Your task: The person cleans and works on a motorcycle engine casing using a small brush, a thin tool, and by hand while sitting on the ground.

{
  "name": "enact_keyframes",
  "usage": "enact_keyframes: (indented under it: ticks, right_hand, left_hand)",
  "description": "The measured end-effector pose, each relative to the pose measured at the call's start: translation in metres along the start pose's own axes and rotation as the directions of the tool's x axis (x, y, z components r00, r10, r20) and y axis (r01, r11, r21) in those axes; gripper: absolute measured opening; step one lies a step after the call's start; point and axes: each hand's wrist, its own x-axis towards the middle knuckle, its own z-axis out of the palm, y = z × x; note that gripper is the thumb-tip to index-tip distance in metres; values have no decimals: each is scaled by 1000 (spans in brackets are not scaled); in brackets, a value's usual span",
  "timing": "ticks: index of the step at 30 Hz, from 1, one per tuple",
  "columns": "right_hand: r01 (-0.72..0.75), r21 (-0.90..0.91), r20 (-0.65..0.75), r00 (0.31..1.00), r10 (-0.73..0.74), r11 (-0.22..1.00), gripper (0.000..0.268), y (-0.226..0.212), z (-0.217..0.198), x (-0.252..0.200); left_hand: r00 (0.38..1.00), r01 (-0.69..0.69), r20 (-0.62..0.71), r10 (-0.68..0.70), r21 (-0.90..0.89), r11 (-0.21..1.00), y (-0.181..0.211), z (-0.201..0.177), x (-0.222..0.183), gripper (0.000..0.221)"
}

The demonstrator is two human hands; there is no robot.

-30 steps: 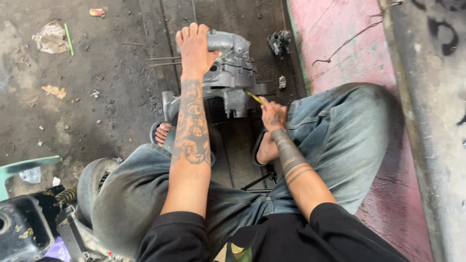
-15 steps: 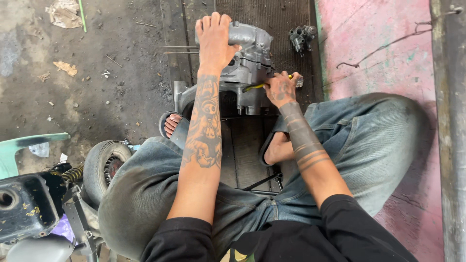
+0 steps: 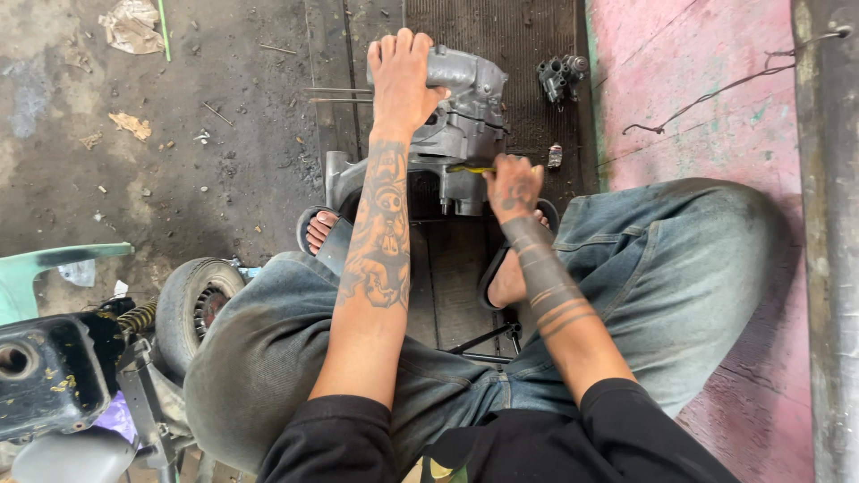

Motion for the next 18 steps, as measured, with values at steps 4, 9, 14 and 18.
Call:
enact_keyframes:
  ticks: [4, 9, 14, 18]
  right_hand:
    - [-41, 166, 47, 998, 33, 985, 20, 17, -7, -9]
    - [23, 195, 41, 999, -31, 980, 17, 11, -7, -4]
    - [-396, 272, 465, 852, 241, 877, 25, 25, -36, 20]
    - [-264, 184, 708, 704, 59, 947, 27, 1, -58, 15]
  left_hand:
    - [1000, -9, -10, 9, 10, 1000, 0, 4, -2, 68]
    - [1000, 0, 8, 0, -1, 1000, -1, 0, 5, 69]
    - [999, 12, 37, -12, 0, 1000, -2, 1, 3, 67]
    - [1000, 7, 29, -7, -2, 1000, 0, 0, 1, 69]
